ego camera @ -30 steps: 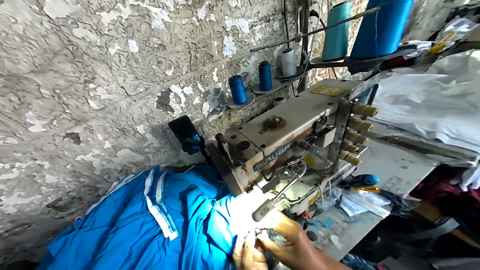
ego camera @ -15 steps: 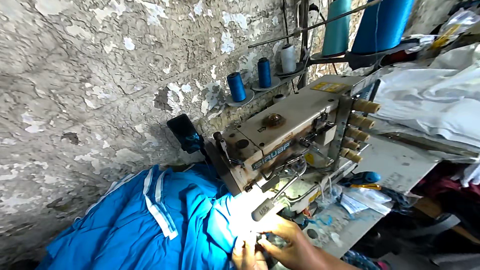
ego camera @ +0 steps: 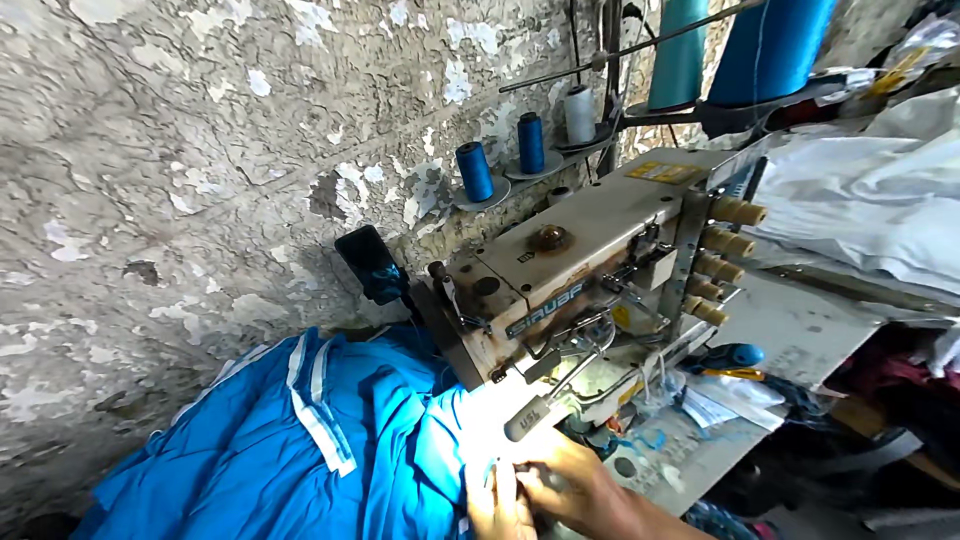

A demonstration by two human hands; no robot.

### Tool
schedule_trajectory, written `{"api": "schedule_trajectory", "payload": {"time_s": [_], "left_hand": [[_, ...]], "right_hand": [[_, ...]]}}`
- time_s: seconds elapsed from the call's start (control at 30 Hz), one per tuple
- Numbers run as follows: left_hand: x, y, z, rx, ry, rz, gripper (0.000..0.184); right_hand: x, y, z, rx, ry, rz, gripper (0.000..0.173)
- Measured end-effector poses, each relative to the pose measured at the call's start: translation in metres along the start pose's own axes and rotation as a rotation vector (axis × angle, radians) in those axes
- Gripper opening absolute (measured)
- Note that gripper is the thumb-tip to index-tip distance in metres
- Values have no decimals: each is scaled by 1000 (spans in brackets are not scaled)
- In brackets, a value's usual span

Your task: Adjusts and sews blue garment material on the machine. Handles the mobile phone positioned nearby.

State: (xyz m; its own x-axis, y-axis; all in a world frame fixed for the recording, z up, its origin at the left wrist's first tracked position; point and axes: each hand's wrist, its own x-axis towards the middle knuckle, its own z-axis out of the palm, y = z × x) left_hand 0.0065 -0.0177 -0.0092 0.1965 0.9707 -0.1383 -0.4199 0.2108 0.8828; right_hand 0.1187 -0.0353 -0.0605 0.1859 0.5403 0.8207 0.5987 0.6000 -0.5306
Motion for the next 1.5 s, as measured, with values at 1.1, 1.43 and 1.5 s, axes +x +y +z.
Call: {"api": "schedule_trajectory", "payload": {"time_s": [1.1, 1.43, 1.5], "left_hand": [[23, -25, -38, 185, -309, 472, 29], [24, -20, -41, 341, -265, 510, 25], [25, -20, -42, 355, -262, 511, 24]], "right_hand": [[18, -8, -27, 208, -125, 319, 10], [16, -3, -23, 54, -138, 144, 12], [16, -2, -23, 37, -149, 140, 12]]}}
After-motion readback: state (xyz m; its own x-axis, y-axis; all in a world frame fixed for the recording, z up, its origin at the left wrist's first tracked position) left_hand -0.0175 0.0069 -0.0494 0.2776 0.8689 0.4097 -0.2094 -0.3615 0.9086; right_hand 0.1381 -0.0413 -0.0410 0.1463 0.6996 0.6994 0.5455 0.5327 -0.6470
